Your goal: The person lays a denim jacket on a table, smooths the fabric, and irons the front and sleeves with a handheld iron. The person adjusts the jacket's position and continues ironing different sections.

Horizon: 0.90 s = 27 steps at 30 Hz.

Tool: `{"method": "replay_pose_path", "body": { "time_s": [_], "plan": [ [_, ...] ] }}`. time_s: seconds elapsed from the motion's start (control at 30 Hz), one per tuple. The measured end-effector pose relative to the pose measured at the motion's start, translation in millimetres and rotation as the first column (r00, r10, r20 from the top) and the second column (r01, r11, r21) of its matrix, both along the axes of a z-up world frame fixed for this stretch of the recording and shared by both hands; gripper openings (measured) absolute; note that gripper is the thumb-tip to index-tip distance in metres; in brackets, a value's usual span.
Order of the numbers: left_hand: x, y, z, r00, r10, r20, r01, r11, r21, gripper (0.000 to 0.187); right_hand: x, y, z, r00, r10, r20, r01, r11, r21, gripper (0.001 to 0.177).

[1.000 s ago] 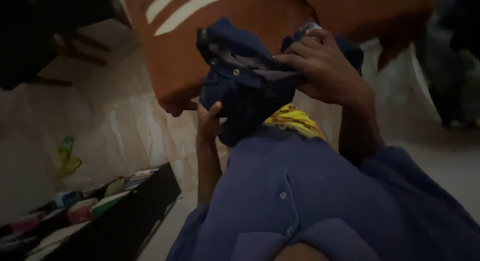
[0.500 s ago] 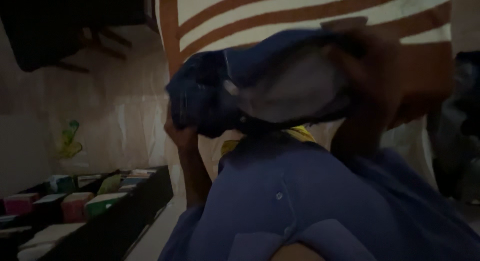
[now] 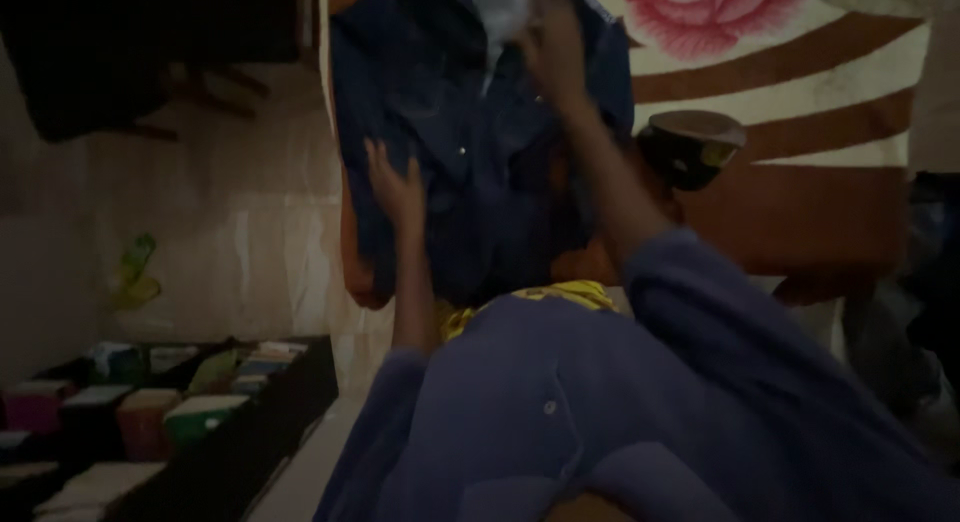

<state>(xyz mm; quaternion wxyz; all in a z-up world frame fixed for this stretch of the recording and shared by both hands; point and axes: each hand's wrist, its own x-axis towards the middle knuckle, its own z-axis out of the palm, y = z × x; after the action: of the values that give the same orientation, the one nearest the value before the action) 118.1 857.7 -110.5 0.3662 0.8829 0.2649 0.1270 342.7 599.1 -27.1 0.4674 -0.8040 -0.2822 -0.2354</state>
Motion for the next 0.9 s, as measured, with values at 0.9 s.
{"method": "replay_pose_path", "body": {
  "time_s": [0.9],
  "plan": [
    [-61, 119, -36, 0.981, -0.055, -0.184, 0.071, 0.994, 0.079, 0.043, -284, -31, -173, 0.461, -0.471, -0.752, 0.259, 0.882, -0.394, 0.064]
  ]
}}
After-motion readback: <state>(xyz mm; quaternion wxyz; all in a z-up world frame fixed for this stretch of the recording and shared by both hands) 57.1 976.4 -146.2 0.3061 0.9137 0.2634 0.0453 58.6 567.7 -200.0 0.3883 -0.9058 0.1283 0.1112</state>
